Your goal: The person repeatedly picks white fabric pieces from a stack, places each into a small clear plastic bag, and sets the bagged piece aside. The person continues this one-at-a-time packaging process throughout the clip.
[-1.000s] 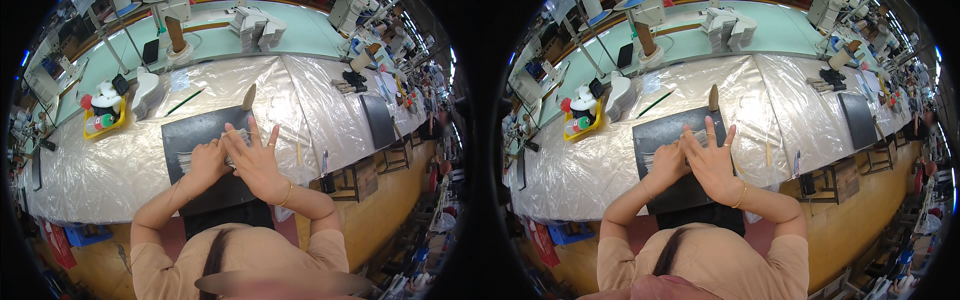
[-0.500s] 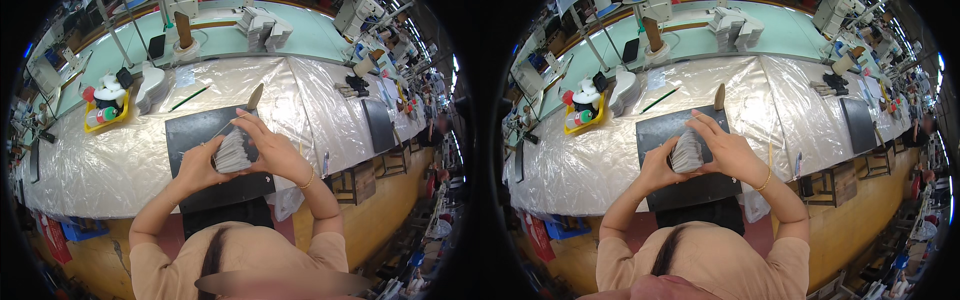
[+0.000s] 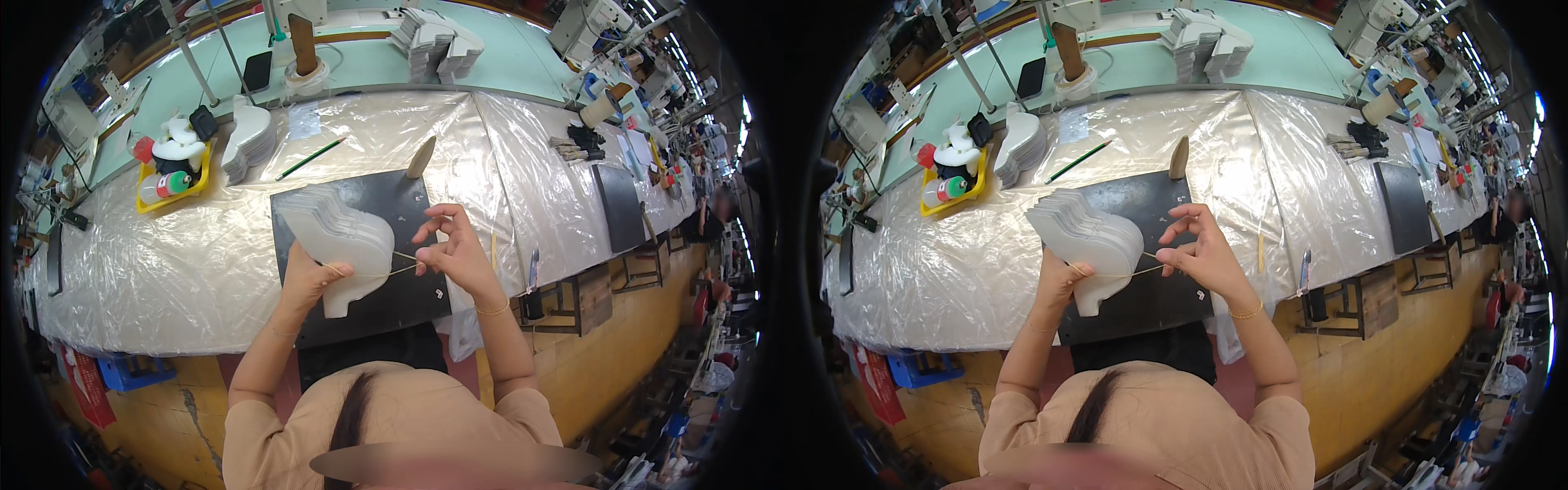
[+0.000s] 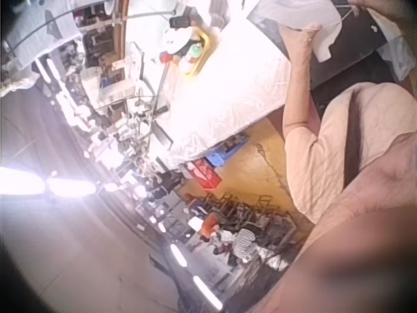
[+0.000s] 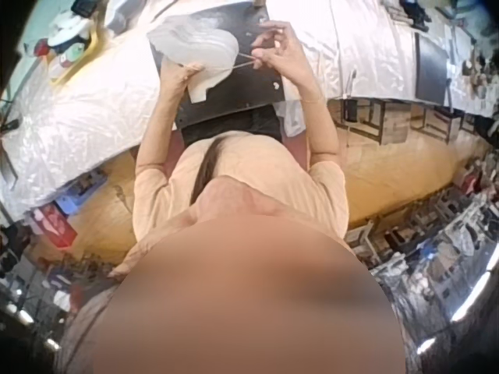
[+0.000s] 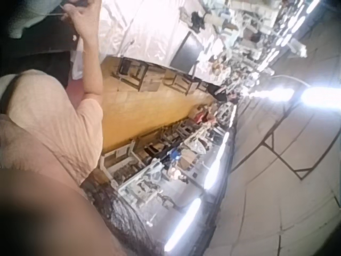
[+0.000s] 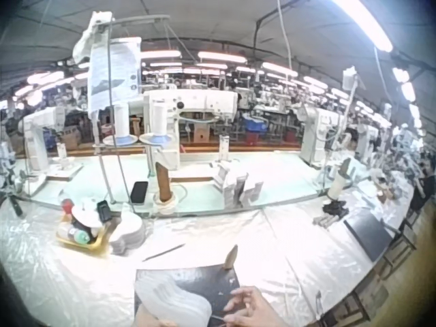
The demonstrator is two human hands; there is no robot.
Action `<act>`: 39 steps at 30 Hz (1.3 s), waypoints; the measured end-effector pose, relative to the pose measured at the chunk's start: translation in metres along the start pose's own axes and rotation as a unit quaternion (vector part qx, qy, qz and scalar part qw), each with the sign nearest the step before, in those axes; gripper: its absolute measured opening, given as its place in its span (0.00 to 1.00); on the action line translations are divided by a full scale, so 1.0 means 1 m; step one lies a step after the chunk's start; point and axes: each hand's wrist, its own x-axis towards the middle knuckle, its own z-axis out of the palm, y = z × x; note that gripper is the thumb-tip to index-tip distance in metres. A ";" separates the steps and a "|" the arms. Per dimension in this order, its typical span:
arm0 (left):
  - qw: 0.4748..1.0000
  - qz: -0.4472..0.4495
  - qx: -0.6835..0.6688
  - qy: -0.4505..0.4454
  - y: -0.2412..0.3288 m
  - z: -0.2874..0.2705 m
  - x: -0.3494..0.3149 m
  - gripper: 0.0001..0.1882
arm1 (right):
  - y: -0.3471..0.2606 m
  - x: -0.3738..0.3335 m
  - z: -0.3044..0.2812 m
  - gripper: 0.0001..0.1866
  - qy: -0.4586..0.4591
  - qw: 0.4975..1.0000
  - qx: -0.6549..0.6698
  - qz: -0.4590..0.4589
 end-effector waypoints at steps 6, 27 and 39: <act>0.997 -0.064 -0.033 0.003 -0.003 -0.009 0.000 0.40 | 0.026 -0.004 0.010 0.30 -0.021 0.994 0.011 -0.109; 0.997 0.011 0.031 -0.072 0.031 0.007 0.024 0.33 | -0.010 0.034 0.020 0.46 0.037 0.983 0.099 -0.148; 0.916 0.120 0.301 0.235 0.061 -0.158 0.136 0.24 | -0.152 0.245 -0.142 0.28 0.138 0.974 0.079 -0.159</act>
